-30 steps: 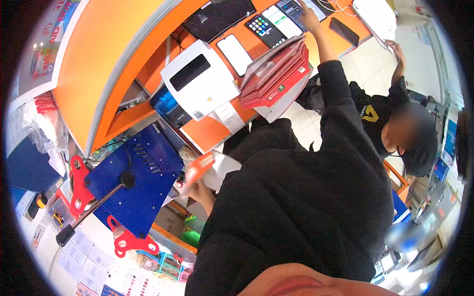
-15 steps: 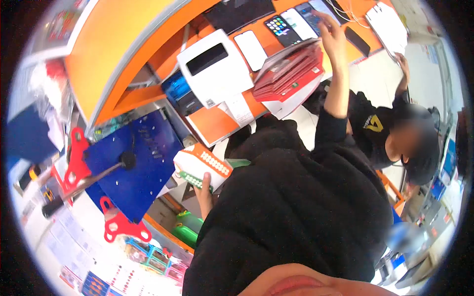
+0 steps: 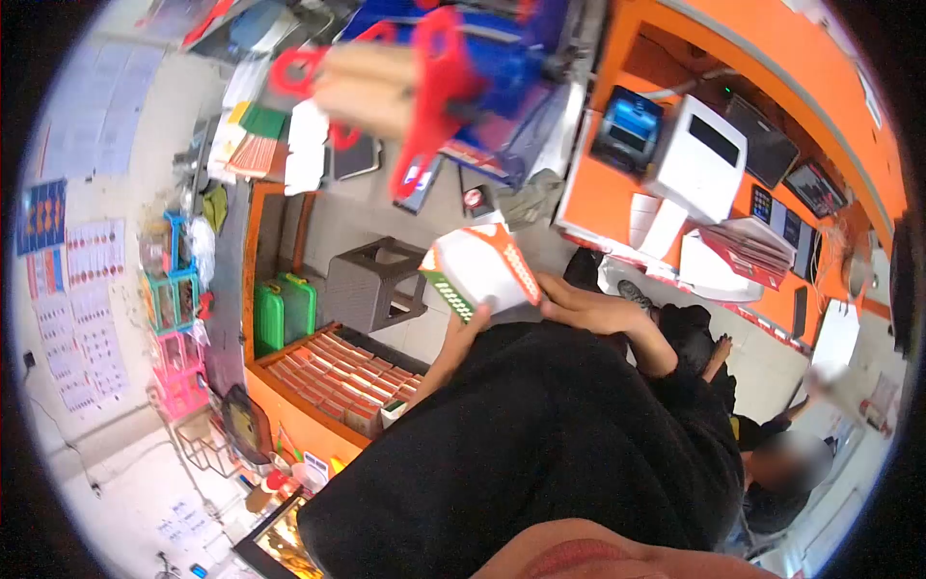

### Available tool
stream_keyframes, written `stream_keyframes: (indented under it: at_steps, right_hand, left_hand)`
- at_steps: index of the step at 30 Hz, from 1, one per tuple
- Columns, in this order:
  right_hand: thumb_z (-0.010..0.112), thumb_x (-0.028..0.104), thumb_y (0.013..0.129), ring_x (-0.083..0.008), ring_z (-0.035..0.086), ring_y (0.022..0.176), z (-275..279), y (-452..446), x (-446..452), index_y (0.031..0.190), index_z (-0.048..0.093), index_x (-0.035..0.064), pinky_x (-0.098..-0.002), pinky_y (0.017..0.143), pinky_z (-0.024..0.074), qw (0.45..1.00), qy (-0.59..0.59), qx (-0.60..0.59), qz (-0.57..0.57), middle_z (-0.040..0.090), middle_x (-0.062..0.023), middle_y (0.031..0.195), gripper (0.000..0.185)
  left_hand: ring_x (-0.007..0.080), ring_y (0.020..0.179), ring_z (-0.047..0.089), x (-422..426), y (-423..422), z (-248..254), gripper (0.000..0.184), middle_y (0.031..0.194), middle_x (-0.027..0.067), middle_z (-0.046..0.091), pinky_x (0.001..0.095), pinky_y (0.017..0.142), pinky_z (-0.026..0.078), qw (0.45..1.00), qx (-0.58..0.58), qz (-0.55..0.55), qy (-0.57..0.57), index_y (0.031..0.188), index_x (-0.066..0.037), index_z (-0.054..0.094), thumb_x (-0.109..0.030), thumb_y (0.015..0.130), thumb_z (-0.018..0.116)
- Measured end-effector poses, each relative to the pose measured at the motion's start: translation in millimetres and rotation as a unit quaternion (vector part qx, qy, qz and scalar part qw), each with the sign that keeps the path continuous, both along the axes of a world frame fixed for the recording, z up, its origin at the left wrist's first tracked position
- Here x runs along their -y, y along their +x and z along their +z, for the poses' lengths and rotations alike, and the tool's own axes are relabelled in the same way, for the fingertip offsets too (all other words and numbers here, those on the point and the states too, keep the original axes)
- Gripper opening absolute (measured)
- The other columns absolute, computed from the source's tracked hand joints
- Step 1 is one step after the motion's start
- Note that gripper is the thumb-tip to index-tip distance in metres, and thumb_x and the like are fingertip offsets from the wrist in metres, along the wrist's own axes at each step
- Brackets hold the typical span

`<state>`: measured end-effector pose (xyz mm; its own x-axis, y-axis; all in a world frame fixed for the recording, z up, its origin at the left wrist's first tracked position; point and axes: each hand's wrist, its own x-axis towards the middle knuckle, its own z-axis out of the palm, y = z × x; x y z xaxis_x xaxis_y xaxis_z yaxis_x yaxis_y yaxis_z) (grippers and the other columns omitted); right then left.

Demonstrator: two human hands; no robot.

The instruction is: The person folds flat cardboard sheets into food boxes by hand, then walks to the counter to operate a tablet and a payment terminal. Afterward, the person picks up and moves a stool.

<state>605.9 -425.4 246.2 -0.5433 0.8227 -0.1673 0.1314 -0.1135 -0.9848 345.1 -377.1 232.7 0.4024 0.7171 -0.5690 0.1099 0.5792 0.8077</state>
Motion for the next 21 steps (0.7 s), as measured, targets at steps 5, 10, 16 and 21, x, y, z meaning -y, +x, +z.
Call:
stream_keyframes:
  at_steps: [5,10,16,21]
  right_hand:
    - [0.025,0.057,0.101,-0.0276,0.053,0.107,-43,-139,-68,0.151,0.024,0.0110,-0.0364,0.087,0.0487,0.988,-0.118,-0.099,0.020,0.048,-0.0160,0.129,0.068]
    - [0.045,0.045,0.099,-0.0307,0.060,0.084,-186,-243,-193,0.149,0.032,0.0222,-0.0428,0.071,0.0520,0.879,0.119,0.293,-0.358,0.057,-0.0165,0.099,0.056]
    - [0.043,0.047,0.098,-0.0439,0.060,0.094,-254,-272,-248,0.150,0.025,0.0360,-0.0497,0.076,0.0523,0.741,0.111,0.531,-0.397,0.052,-0.0243,0.112,0.056]
    - [0.041,0.049,0.097,-0.0420,0.060,0.097,-235,-265,-253,0.151,0.017,0.0382,-0.0499,0.076,0.0529,0.783,0.049,0.497,-0.371,0.053,-0.0212,0.110,0.060]
  left_hand:
    - [0.0210,0.123,0.043,-8,-151,-2,0.069,0.135,0.0110,0.046,0.0339,0.105,0.033,0.992,0.063,0.096,-0.048,0.137,0.004,0.042,-0.046,0.092,0.060]
    - [0.0221,0.122,0.045,-5,-256,14,0.067,0.134,0.0110,0.047,0.0344,0.105,0.032,0.980,0.015,0.175,-0.096,0.139,0.002,0.039,-0.045,0.094,0.056]
    - [0.0278,0.125,0.047,-22,-337,8,0.062,0.136,0.0137,0.048,0.0433,0.104,0.037,0.924,0.076,0.371,-0.054,0.137,-0.001,0.041,-0.044,0.094,0.055]
    - [0.0292,0.130,0.043,-89,-371,16,0.060,0.139,0.0134,0.046,0.0502,0.106,0.035,0.874,0.139,0.466,-0.019,0.139,-0.004,0.039,-0.043,0.094,0.046]
